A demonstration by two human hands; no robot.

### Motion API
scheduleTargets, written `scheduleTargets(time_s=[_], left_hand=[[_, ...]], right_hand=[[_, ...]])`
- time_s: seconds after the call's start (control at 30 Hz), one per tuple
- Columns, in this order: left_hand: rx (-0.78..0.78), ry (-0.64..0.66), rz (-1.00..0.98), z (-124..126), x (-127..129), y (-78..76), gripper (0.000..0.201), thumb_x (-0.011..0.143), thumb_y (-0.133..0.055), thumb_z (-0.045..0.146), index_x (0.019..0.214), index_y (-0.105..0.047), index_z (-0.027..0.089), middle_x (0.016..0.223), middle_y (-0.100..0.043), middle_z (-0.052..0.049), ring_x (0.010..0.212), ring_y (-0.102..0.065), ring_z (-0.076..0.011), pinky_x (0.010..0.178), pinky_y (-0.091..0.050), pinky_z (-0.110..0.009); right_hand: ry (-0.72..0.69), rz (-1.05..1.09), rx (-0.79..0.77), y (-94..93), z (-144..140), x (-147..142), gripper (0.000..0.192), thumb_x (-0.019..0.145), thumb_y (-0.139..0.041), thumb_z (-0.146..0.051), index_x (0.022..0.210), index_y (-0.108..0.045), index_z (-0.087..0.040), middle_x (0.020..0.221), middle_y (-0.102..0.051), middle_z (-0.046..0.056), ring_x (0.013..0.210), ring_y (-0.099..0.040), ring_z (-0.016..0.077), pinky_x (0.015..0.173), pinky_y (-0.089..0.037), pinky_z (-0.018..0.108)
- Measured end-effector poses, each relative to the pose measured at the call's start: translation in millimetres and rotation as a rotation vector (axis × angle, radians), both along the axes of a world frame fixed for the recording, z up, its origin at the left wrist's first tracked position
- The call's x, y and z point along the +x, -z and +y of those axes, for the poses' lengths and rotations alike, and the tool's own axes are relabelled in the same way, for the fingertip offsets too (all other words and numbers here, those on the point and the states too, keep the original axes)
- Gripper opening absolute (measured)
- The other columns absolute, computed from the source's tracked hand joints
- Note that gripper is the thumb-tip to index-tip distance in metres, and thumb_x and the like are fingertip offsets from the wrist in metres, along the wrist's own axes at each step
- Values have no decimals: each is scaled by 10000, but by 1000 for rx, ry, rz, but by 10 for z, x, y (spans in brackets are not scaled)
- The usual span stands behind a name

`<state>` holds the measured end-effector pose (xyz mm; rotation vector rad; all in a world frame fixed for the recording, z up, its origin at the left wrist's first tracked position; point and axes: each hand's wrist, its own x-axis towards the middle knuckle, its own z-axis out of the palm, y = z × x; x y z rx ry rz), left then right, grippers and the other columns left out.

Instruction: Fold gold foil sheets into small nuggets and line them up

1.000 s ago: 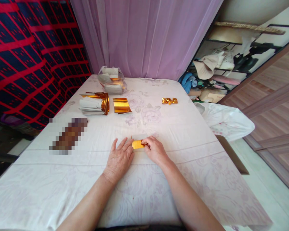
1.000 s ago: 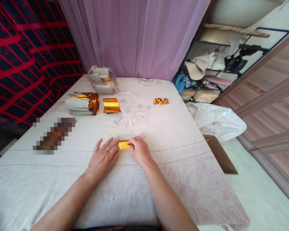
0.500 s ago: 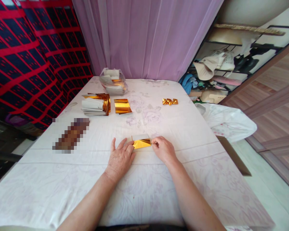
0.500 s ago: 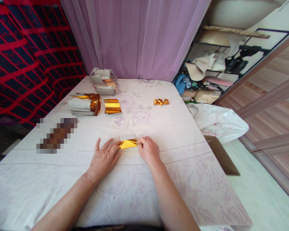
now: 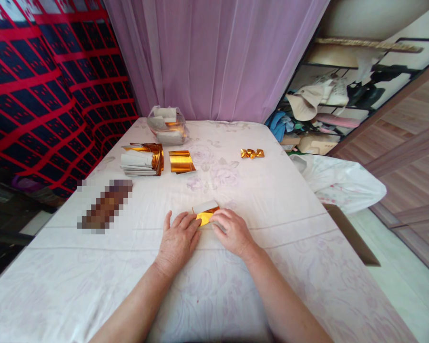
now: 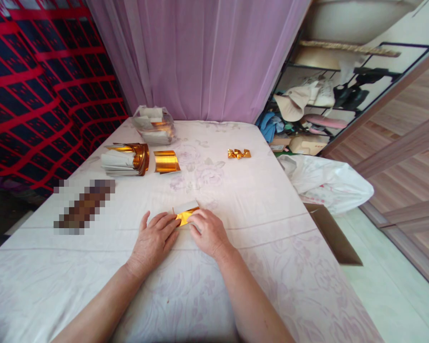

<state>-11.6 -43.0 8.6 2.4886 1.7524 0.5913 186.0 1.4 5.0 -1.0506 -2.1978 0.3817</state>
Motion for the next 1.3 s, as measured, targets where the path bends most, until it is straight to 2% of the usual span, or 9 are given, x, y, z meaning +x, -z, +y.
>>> scheduleTargets(time_s=[0.1, 0.23, 0.53, 0.8, 1.0, 1.1, 1.3], left_hand=[[9, -6, -6, -4, 0, -13, 262, 882, -590, 238, 1136, -656, 248, 1218, -664, -61, 1178, -559, -293, 1085, -248, -592], [10, 13, -29, -2, -5, 1, 249, 882, -585, 226, 1120, -658, 237, 1258, -649, -60, 1239, -518, -305, 1096, -224, -590], [-5, 6, -90, 34, 4, 5, 194, 901, -591, 272, 1073, -679, 255, 1079, -725, -30, 1097, -603, -258, 1113, -174, -573], [-24, -26, -109, 63, 31, -49, 162, 935, -551, 307, 1001, -692, 264, 998, -732, -21, 1007, -627, -220, 1111, -188, -547], [-62, -39, -123, 74, 35, -79, 162, 945, -529, 295, 986, -682, 263, 999, -733, -22, 993, -621, -223, 1068, -236, -542], [-70, -43, -142, 77, 19, -57, 163, 945, -529, 295, 986, -684, 264, 1011, -728, -23, 997, -614, -219, 1063, -251, -529], [-34, -51, -157, 85, -32, 15, 171, 907, -590, 299, 1032, -698, 255, 1110, -693, -57, 1040, -590, -240, 1005, -340, -501]], right_hand=[[-60, -98, -21, 26, -28, -106, 302, 768, -579, -60, 1011, -658, -219, 1045, -664, 57, 983, -593, 209, 898, -487, 365], [-51, -145, -51, 45, -29, -129, 319, 776, -600, -76, 1053, -663, -223, 1086, -650, 68, 989, -580, 219, 900, -486, 401], [-74, -141, -41, 52, -19, -115, 330, 783, -600, -93, 1088, -657, -204, 1137, -637, 73, 1032, -557, 231, 923, -460, 413], [-84, -167, -33, 25, -10, -118, 316, 791, -623, -110, 1092, -663, -197, 1133, -641, 75, 1020, -557, 229, 908, -465, 404], [-74, -172, 9, 32, 13, -149, 201, 860, -633, -187, 1046, -689, -240, 1054, -661, 62, 972, -574, 219, 874, -479, 394], [-47, -172, 39, 51, 29, -176, 138, 895, -606, -209, 980, -709, -244, 999, -676, 55, 925, -579, 204, 838, -479, 366], [-34, -132, 69, 81, 31, -172, 148, 901, -560, -166, 926, -703, -195, 947, -693, 54, 884, -583, 199, 815, -472, 340]])
